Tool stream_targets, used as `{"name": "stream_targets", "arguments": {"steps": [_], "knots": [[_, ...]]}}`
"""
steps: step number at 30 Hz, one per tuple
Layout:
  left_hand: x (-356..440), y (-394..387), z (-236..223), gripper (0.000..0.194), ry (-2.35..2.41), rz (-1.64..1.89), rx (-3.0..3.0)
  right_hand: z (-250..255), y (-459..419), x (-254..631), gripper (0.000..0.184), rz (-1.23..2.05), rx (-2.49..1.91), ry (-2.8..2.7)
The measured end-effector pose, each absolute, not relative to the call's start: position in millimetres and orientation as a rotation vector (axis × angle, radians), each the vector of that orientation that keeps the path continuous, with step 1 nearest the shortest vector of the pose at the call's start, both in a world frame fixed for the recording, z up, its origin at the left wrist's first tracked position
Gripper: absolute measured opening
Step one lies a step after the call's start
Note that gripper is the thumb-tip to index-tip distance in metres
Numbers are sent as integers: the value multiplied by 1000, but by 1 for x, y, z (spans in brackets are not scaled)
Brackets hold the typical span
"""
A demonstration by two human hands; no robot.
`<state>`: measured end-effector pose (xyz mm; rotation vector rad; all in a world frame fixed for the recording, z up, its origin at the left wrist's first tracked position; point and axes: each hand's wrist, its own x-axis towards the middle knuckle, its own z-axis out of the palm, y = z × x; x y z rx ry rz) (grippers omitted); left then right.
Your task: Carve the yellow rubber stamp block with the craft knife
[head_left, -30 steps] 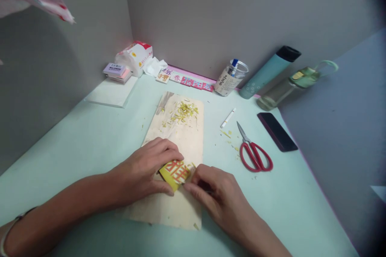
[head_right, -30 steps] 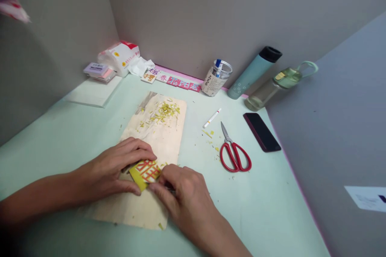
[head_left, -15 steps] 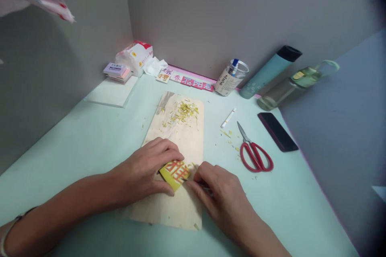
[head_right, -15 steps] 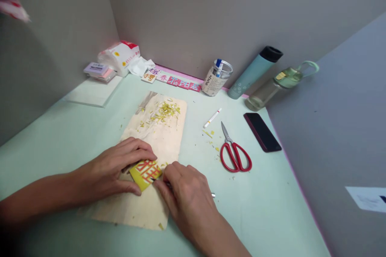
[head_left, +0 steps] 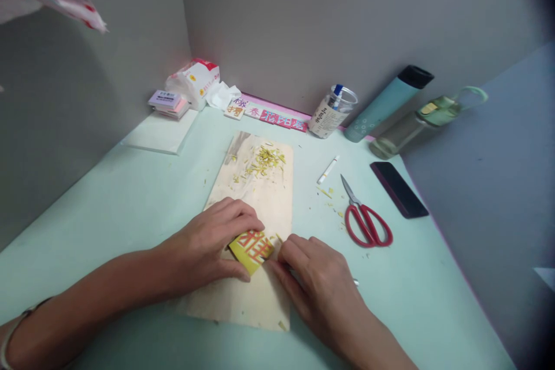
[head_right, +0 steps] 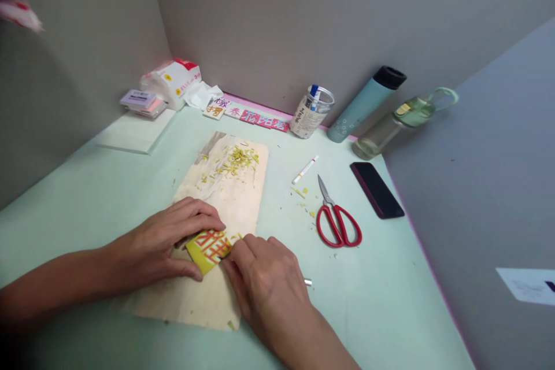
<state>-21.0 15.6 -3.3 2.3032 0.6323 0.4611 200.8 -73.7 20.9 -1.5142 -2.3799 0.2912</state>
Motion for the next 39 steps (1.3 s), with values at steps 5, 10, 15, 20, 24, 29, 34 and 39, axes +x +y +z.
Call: {"name": "stream_targets", "arguments": {"steps": [5, 10, 15, 20, 24, 29, 34, 39], "knots": [[-21, 16, -3, 66, 626, 462, 2301, 22, -69, 203, 19, 395, -1445, -2376], [-20, 17, -3, 66, 638, 452, 2295, 22, -67, 203, 19, 446, -1420, -2361], [-19, 17, -3, 67, 646, 453, 2301, 23, -69, 202, 20, 448, -1462, -2335], [-19, 17, -3, 64, 656, 471, 2291, 24, -68, 200, 22, 409, -1479, -2369], [-19, 17, -2, 57, 648, 472, 2281, 23, -64, 197, 23, 364, -1511, -2412], [-19, 17, -2, 58, 644, 458, 2269, 23, -62, 195, 22, 430, -1575, -2356], [-19, 17, -1, 56, 647, 451, 2267, 26, -62, 194, 25, 619, -1642, -2215], [-19, 17, -1, 57, 650, 451, 2269, 25, -60, 192, 29, 690, -1687, -2132]]}}
